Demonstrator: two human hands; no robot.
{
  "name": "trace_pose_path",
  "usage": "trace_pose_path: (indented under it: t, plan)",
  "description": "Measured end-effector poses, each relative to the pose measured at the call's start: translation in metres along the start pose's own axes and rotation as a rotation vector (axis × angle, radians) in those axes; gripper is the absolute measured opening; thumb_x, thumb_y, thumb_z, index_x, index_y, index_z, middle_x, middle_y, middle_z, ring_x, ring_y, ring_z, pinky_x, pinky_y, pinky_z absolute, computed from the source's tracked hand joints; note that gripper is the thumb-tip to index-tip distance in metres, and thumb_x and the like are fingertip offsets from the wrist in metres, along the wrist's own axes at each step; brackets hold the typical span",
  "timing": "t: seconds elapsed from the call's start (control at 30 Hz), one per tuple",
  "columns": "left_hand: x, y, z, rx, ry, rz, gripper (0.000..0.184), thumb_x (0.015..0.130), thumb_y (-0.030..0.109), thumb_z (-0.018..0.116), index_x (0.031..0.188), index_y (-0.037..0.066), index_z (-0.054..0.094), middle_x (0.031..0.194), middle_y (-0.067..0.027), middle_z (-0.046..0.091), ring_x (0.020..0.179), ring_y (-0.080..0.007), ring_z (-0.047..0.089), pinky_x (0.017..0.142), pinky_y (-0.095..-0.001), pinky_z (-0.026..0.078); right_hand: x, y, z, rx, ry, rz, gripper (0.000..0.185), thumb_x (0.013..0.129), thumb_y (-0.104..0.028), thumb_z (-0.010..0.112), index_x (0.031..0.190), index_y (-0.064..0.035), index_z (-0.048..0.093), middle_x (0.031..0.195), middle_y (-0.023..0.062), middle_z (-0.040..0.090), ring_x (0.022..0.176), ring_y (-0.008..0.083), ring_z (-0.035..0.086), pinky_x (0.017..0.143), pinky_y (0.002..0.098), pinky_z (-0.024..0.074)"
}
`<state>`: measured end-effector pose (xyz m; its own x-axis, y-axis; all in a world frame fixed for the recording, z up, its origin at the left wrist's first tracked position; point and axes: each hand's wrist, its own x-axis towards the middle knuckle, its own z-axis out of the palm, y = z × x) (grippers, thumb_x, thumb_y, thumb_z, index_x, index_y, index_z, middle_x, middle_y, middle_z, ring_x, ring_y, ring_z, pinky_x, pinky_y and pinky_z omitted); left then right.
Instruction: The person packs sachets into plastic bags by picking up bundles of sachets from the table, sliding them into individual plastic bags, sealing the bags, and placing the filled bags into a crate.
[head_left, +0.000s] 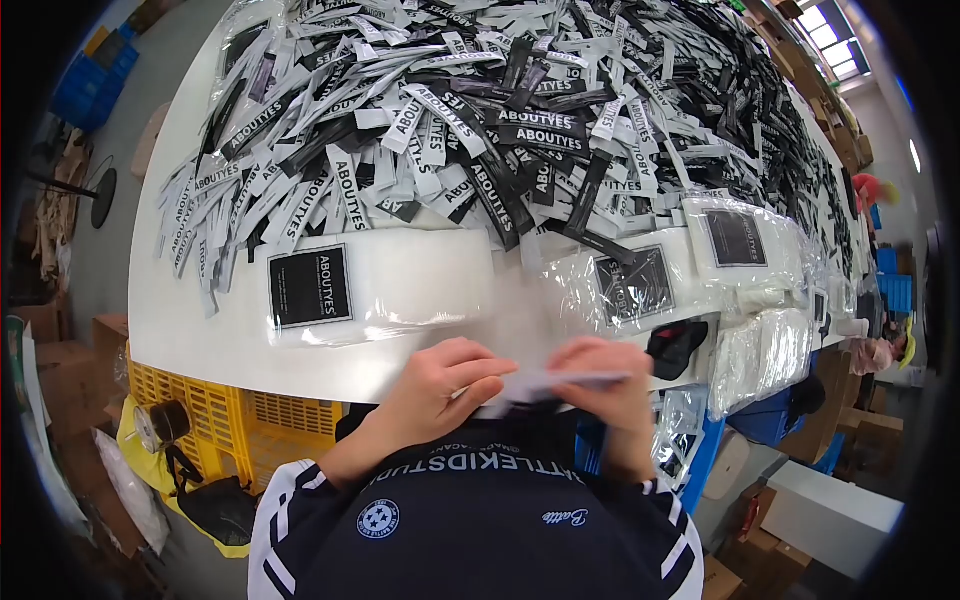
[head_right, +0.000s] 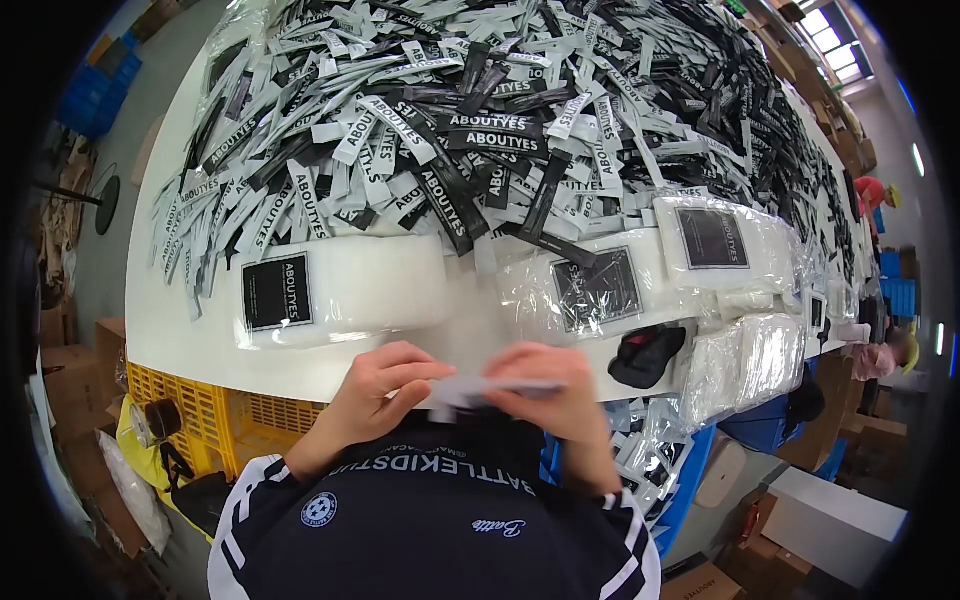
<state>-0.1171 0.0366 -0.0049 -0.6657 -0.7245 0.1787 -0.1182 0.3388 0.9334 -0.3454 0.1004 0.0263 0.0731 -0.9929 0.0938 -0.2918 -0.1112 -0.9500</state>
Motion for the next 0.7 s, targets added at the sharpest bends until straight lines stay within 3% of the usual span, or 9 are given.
trace_pose_path:
  t: [0.03, 0.13, 0.2, 0.33, 0.43, 0.5, 0.6, 0.63, 0.7]
  plan:
    - [-0.001, 0.005, -0.005, 0.027, 0.037, -0.015, 0.019, 0.085, 0.016, 0.064, 0.099, 0.003, 0.065, 0.088, -0.0134, 0.063, 0.079, -0.0281, 0.061, 0.068, -0.0355, 0.050, -0.009, -0.004, -0.028, -0.106, -0.108, -0.078, 0.010, 0.065, -0.004, 0.075, 0.075, -0.0026, 0.070, 0.070, 0.0087, 0.067, 0.070, 0.0225, 0.067, 0.064, 0.0317, 0.0525]
    - [-0.014, -0.009, -0.024, 0.238, 0.235, -0.066, 0.023, 0.080, 0.013, 0.068, 0.102, 0.006, 0.066, 0.098, -0.0124, 0.063, 0.090, -0.0298, 0.061, 0.077, -0.0369, 0.050, -0.053, -0.045, -0.085, -0.632, -0.347, 0.418, 0.023, 0.066, -0.005, 0.074, 0.089, -0.0030, 0.070, 0.084, 0.0132, 0.067, 0.081, 0.0300, 0.064, 0.073, 0.0376, 0.0517]
    - [-0.015, -0.022, -0.039, 0.448, 0.380, -0.035, 0.030, 0.078, 0.011, 0.069, 0.107, 0.006, 0.065, 0.106, -0.0130, 0.062, 0.101, -0.0332, 0.058, 0.085, -0.0390, 0.048, -0.055, -0.062, -0.085, -0.766, -0.334, 0.450, 0.032, 0.067, -0.004, 0.072, 0.099, -0.0032, 0.066, 0.097, 0.0155, 0.066, 0.091, 0.0329, 0.062, 0.082, 0.0391, 0.0495]
    - [-0.007, -0.028, -0.036, 0.612, 0.360, -0.125, 0.041, 0.075, 0.012, 0.072, 0.113, 0.004, 0.061, 0.119, -0.0141, 0.059, 0.116, -0.0355, 0.052, 0.095, -0.0413, 0.043, 0.003, -0.032, -0.062, -0.633, -0.088, 0.089, 0.037, 0.071, 0.002, 0.066, 0.107, -0.0022, 0.061, 0.111, 0.0164, 0.062, 0.106, 0.0341, 0.057, 0.092, 0.0396, 0.0457]
    - [-0.017, -0.050, -0.031, 0.636, 0.338, -0.093, 0.049, 0.072, 0.011, 0.074, 0.118, 0.003, 0.058, 0.127, -0.0147, 0.056, 0.122, -0.0333, 0.049, 0.101, -0.0417, 0.040, 0.077, 0.035, -0.057, -0.690, 0.006, -0.204, 0.038, 0.070, 0.005, 0.062, 0.107, -0.0033, 0.061, 0.120, 0.0118, 0.057, 0.120, 0.0329, 0.047, 0.102, 0.0413, 0.0356]
    - [-0.021, -0.055, -0.032, 0.554, 0.375, -0.119, 0.050, 0.071, 0.011, 0.075, 0.117, 0.003, 0.058, 0.128, -0.0145, 0.055, 0.122, -0.0326, 0.049, 0.103, -0.0405, 0.038, 0.104, 0.060, -0.047, -0.957, -0.006, -0.172, 0.039, 0.071, 0.004, 0.060, 0.109, -0.0048, 0.060, 0.125, 0.0089, 0.053, 0.127, 0.0291, 0.040, 0.104, 0.0409, 0.0285]
    - [-0.023, -0.053, -0.038, 0.496, 0.361, -0.131, 0.050, 0.070, 0.010, 0.075, 0.117, 0.001, 0.058, 0.129, -0.0143, 0.054, 0.122, -0.0311, 0.049, 0.102, -0.0388, 0.039, 0.119, 0.065, -0.042, -1.099, -0.073, -0.129, 0.041, 0.069, 0.003, 0.060, 0.108, -0.0063, 0.060, 0.116, 0.0078, 0.054, 0.122, 0.0267, 0.040, 0.099, 0.0399, 0.0275]
    - [-0.023, -0.052, -0.039, 0.488, 0.372, -0.131, 0.047, 0.073, 0.012, 0.074, 0.116, 0.001, 0.059, 0.128, -0.0147, 0.055, 0.121, -0.0315, 0.050, 0.102, -0.0400, 0.039, 0.120, 0.069, -0.043, -1.118, -0.062, -0.216, 0.040, 0.068, 0.002, 0.062, 0.107, -0.0053, 0.060, 0.108, 0.0078, 0.054, 0.113, 0.0266, 0.044, 0.093, 0.0384, 0.0304]
    - [-0.022, -0.051, -0.039, 0.465, 0.375, -0.129, 0.041, 0.078, 0.016, 0.071, 0.114, 0.000, 0.059, 0.124, -0.0154, 0.057, 0.118, -0.0322, 0.052, 0.101, -0.0425, 0.039, 0.119, 0.073, -0.045, -1.147, -0.119, -0.153, 0.039, 0.068, 0.000, 0.064, 0.106, -0.0044, 0.060, 0.109, 0.0078, 0.054, 0.112, 0.0267, 0.044, 0.092, 0.0385, 0.0309]
